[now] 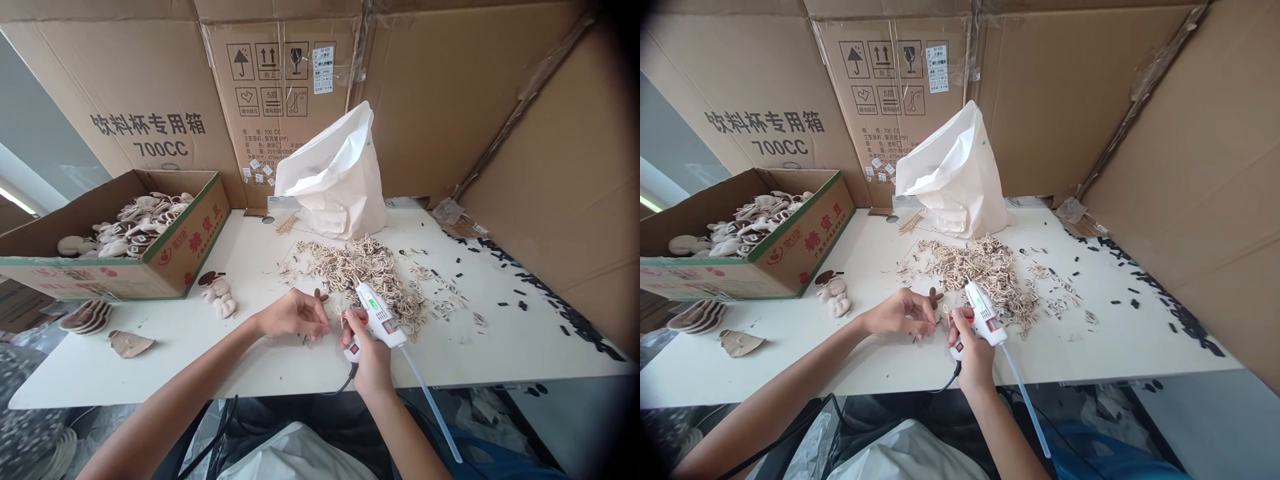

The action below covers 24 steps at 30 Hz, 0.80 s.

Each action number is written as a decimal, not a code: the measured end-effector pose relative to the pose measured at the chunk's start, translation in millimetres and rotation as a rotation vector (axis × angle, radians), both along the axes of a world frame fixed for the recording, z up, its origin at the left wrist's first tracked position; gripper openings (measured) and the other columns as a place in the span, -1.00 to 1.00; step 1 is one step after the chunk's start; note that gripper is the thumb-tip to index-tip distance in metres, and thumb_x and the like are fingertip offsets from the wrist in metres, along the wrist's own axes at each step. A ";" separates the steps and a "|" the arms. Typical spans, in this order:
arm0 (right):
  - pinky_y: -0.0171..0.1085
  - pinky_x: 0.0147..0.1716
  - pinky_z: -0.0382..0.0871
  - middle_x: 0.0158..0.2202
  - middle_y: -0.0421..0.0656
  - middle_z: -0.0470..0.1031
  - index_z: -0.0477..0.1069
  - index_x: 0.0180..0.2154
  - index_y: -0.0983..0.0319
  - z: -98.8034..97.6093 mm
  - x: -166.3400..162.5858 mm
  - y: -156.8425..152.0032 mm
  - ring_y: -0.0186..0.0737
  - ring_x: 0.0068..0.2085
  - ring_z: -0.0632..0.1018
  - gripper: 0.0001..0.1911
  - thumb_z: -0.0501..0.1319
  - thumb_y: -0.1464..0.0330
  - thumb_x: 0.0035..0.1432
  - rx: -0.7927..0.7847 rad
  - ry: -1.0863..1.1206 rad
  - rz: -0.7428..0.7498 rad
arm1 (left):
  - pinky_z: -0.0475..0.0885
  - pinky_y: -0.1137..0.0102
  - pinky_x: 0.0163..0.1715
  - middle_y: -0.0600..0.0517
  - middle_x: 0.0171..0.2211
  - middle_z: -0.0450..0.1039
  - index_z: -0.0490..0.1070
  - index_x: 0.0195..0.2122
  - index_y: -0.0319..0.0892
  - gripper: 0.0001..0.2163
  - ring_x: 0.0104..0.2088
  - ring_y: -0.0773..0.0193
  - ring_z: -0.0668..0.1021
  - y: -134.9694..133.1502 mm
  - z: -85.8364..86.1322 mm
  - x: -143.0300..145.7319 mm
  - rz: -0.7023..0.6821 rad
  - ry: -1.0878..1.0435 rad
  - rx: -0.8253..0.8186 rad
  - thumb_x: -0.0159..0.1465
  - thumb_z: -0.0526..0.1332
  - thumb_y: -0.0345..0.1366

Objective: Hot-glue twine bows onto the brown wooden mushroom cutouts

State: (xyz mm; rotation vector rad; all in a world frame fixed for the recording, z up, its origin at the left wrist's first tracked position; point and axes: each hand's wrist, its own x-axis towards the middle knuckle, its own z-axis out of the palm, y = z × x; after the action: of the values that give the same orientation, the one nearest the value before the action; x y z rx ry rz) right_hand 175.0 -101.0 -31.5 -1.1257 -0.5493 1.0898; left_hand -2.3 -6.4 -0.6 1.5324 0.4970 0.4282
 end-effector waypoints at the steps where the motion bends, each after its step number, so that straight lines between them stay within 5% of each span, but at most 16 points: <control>1: -0.34 -0.59 0.21 -0.64 -0.28 0.38 0.53 -0.37 0.21 0.2 0.1 0.1 -0.36 -0.62 0.32 -0.65 0.53 0.11 0.05 0.004 0.018 0.003 | 0.55 0.37 -0.39 -0.09 -0.40 0.62 0.62 -0.24 -0.27 -0.72 -0.45 0.25 0.61 4.3 2.2 -4.5 0.019 0.006 0.017 0.22 0.47 -0.13; 6: -0.33 -0.58 0.20 -0.58 -0.23 0.47 0.53 -0.34 0.22 -0.1 -0.1 0.0 -0.37 -0.61 0.34 -0.66 0.52 0.13 0.07 0.033 0.024 0.027 | 0.50 0.34 -0.27 -0.09 -0.32 0.63 0.61 -0.32 -0.23 -0.78 -0.35 0.22 0.61 28.6 8.7 -29.0 0.293 0.146 0.402 0.34 0.34 -0.17; 10: -0.33 -0.58 0.18 -0.60 -0.25 0.45 0.53 -0.32 0.21 -2.3 -0.3 0.2 -0.34 -0.61 0.35 -0.66 0.52 0.12 0.08 0.029 -0.012 0.016 | 0.42 0.29 -0.12 -0.05 -0.42 0.57 0.48 -0.55 -0.18 -0.59 -0.26 0.17 0.56 38.8 2.8 -35.2 0.449 0.227 0.656 0.44 0.19 -0.13; 13: -0.32 -0.57 0.21 -0.57 -0.23 0.48 0.53 -0.31 0.21 -3.4 -0.1 0.4 -0.34 -0.61 0.36 -0.66 0.51 0.11 0.09 0.028 -0.036 0.013 | 0.37 0.28 -0.14 -0.01 -0.51 0.49 0.37 -0.60 -0.16 -0.50 -0.34 0.20 0.50 39.8 -2.6 -32.6 0.523 0.268 0.707 0.49 0.10 -0.08; 17: -0.32 -0.56 0.22 -0.59 -0.25 0.46 0.53 -0.32 0.21 -4.6 0.0 0.7 -0.34 -0.61 0.37 -0.66 0.50 0.10 0.10 0.031 -0.055 0.016 | 0.34 0.33 -0.28 0.09 -0.55 0.44 0.47 -0.34 -0.15 -0.66 -0.50 0.29 0.42 38.0 -4.1 -30.0 0.547 0.277 0.646 0.46 0.16 -0.03; 24: -0.33 -0.60 0.18 -0.59 -0.24 0.47 0.54 -0.31 0.22 -7.2 1.0 1.3 -0.35 -0.62 0.37 -0.64 0.50 0.08 0.10 0.020 -0.066 0.018 | 0.37 0.26 -0.09 -0.03 -0.38 0.47 0.36 -0.48 -0.14 -0.63 -0.20 0.14 0.49 31.3 1.6 -24.7 0.697 0.141 0.766 0.41 0.23 -0.05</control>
State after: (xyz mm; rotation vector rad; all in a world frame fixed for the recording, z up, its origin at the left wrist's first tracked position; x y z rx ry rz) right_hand 176.0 -99.7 -38.7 -1.1449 -0.6220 1.0630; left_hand -27.0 24.9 1.0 2.1043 1.0675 1.1499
